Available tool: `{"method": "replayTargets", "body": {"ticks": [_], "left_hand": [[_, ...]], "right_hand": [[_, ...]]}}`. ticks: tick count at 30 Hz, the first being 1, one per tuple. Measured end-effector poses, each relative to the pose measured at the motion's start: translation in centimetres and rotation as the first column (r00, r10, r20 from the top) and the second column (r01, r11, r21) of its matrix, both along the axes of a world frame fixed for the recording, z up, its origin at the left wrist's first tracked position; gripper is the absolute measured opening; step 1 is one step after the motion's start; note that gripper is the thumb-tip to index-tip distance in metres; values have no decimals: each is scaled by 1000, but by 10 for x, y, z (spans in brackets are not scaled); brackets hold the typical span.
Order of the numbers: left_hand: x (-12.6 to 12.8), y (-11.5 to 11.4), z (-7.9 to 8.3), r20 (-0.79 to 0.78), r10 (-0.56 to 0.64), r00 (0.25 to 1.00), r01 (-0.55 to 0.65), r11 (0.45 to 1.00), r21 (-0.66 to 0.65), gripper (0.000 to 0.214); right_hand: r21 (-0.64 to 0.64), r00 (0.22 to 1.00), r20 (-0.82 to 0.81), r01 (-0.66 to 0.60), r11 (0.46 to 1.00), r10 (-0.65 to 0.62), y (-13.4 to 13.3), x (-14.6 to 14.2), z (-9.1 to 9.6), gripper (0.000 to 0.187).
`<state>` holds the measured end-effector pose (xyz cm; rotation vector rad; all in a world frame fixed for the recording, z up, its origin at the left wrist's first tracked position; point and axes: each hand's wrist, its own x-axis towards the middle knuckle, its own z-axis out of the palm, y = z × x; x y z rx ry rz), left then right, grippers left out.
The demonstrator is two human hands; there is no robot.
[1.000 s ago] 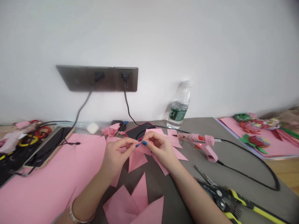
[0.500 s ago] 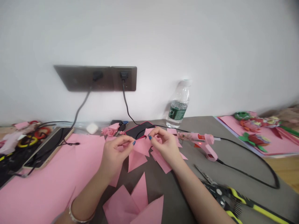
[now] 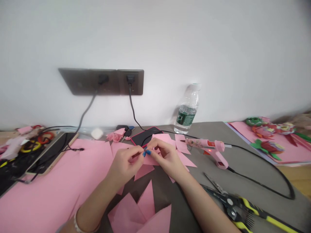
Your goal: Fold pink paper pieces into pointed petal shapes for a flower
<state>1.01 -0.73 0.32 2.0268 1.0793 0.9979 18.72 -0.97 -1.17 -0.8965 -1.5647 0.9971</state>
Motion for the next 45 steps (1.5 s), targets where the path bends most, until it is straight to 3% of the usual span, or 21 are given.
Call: {"method": "replayTargets", "body": {"ticks": [5, 11, 15, 18, 21, 26, 31, 36, 40, 45], "left_hand": [[-2, -1, -1, -77, 36, 996, -28, 994, 110, 20], [-5, 2, -4, -100, 91, 991, -77, 987, 142, 20], [-3, -1, -4, -101, 77, 992, -55, 978, 202, 20], [-1, -3, -2, -103, 53, 993, -31, 978, 205, 21], [-1, -2, 0, -91, 52, 994, -34, 982, 188, 23], [-6, 1, -1, -13, 29, 1000, -28, 996, 81, 24], [-14, 8, -2, 34, 57, 998, -59, 996, 72, 23], [-23, 15, 2, 152, 164, 975, -169, 985, 19, 25], [-20, 14, 2, 176, 157, 972, -161, 987, 3, 26], [-9, 8, -2, 45, 47, 998, -52, 992, 117, 21]], "right_hand": [[34, 999, -41, -29, 999, 31, -2, 0, 5, 19], [45, 979, -179, 112, 993, -102, 5, 15, 8, 23], [10, 999, -28, 34, 999, -33, 2, 11, 5, 21], [69, 996, 86, -16, 998, 10, -3, 3, 3, 20], [146, 995, 97, -2, 989, -12, -4, 0, 4, 21], [196, 995, 10, 91, 976, -95, -3, 1, 8, 23], [150, 986, -89, 154, 977, -142, 2, 5, 5, 27], [26, 895, -300, 355, 935, -331, 11, 21, -1, 24], [-39, 927, -253, 276, 961, -276, 12, 21, -1, 29], [-40, 977, -182, 105, 994, -110, 8, 9, 1, 34]]}}
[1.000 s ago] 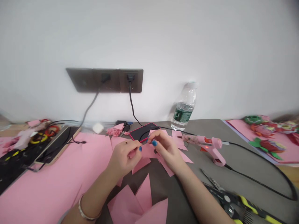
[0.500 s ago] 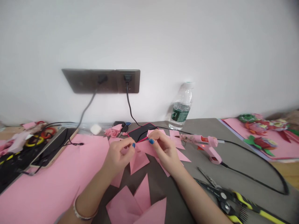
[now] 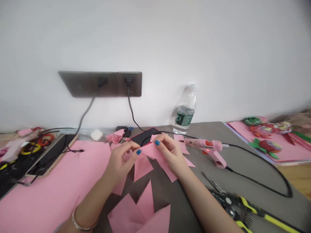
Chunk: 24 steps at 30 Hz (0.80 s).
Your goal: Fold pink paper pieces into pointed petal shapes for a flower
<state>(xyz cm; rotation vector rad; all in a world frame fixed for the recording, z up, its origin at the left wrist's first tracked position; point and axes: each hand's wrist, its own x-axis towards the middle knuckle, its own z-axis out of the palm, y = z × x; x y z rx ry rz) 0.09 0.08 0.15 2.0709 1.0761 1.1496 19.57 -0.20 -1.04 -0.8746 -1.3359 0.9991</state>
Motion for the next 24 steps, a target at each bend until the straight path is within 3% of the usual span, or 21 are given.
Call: {"method": "replayTargets", "body": {"ticks": [3, 10, 15, 20, 24], "left_hand": [[2, 0, -2, -56, -16, 998, 17, 1000, 20, 23], [-3, 1, -9, 63, 92, 994, -98, 990, 100, 19], [-2, 1, -10, 83, 94, 992, -101, 992, 79, 23], [-1, 4, -10, 155, 228, 961, -218, 973, -77, 24], [0, 5, -10, 193, 94, 977, -61, 983, -171, 21]], "right_hand": [[-27, 1000, 0, -19, 999, 19, -1, -3, 0, 33], [-311, 982, -138, -166, 936, 128, 2, -2, -7, 39], [-252, 974, -147, -206, 946, 173, 4, -1, -7, 27], [-151, 977, -188, -133, 980, 104, 2, -2, -8, 19], [-182, 979, -178, -127, 975, 95, -1, -5, -9, 27]]}}
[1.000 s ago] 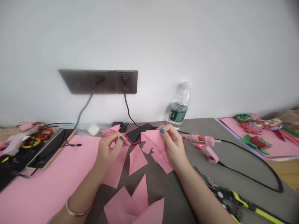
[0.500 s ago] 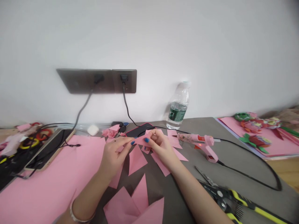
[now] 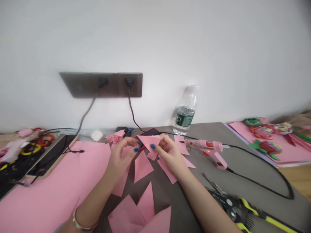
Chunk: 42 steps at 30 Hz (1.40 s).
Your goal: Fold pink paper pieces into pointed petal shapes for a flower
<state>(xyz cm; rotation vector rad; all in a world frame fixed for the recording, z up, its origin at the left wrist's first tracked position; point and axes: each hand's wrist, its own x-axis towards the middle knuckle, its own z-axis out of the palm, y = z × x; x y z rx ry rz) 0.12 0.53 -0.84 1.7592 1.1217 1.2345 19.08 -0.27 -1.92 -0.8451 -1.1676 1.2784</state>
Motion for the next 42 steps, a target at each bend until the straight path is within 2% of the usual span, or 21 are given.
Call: {"method": "replayTargets", "body": {"ticks": [2, 5, 7, 12, 18, 21, 25, 28, 31, 34, 37, 39, 42], "left_hand": [[2, -1, -1, 4, -47, 999, 47, 998, -35, 21], [4, -2, 0, 30, 9, 1000, -7, 997, -72, 28], [5, -3, 1, 50, -10, 999, 14, 996, -84, 30], [5, -7, 6, -17, -203, 979, 201, 975, -93, 30], [5, -9, 4, -108, -291, 950, 281, 955, -98, 38], [6, -10, 6, -113, -278, 954, 268, 959, -98, 40], [5, -8, 7, -95, -162, 982, 155, 985, -75, 36], [4, -6, 5, -63, -117, 991, 114, 992, -44, 27], [4, -6, 4, -41, -171, 984, 168, 984, -59, 15], [5, -7, 7, -25, -242, 970, 239, 968, -81, 25], [5, -8, 12, -12, -245, 969, 243, 966, -88, 39], [5, -8, 14, -32, -241, 970, 236, 966, -105, 37], [5, -8, 16, -36, -273, 961, 266, 953, -146, 36]], "right_hand": [[-25, 996, 62, -56, 998, 58, -2, -2, 1, 32], [-63, 971, 94, -215, 974, 221, -4, -5, 4, 32], [-75, 959, 69, -269, 960, 274, -5, -4, 7, 35], [-88, 973, 39, -222, 971, 226, -5, 1, 11, 39], [-158, 953, 25, -296, 942, 303, -8, 2, 15, 41], [-151, 954, 32, -289, 945, 297, -9, 2, 16, 42], [-128, 943, 104, -303, 944, 316, -8, 2, 15, 34], [-103, 961, 137, -229, 968, 241, -6, 0, 13, 29], [-57, 991, 23, -130, 990, 131, -2, 0, 10, 29], [-66, 996, -20, -89, 994, 88, 0, 4, 10, 32], [-89, 978, 111, -165, 982, 175, -1, 8, 12, 33], [-101, 949, 198, -230, 968, 246, -2, 9, 14, 34], [-82, 925, 246, -277, 958, 288, -4, 10, 17, 38]]}}
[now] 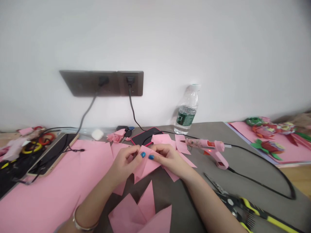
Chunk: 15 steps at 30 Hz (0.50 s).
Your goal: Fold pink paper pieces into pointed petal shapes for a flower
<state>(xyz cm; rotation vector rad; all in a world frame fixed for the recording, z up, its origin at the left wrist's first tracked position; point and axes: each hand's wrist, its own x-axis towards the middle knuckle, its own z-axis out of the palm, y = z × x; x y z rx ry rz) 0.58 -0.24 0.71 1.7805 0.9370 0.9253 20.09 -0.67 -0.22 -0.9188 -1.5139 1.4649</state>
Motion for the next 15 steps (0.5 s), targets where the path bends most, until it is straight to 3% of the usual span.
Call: {"method": "replayTargets", "body": {"ticks": [7, 15], "left_hand": [[-3, -2, 0, 38, -241, 970, 244, 949, -201, 38], [-2, -2, 2, -31, -294, 955, 289, 951, -109, 36]], "right_hand": [[26, 969, 63, -240, 971, 238, -6, 5, 11, 38], [55, 958, 100, -274, 960, 268, -7, 8, 12, 38]]}}
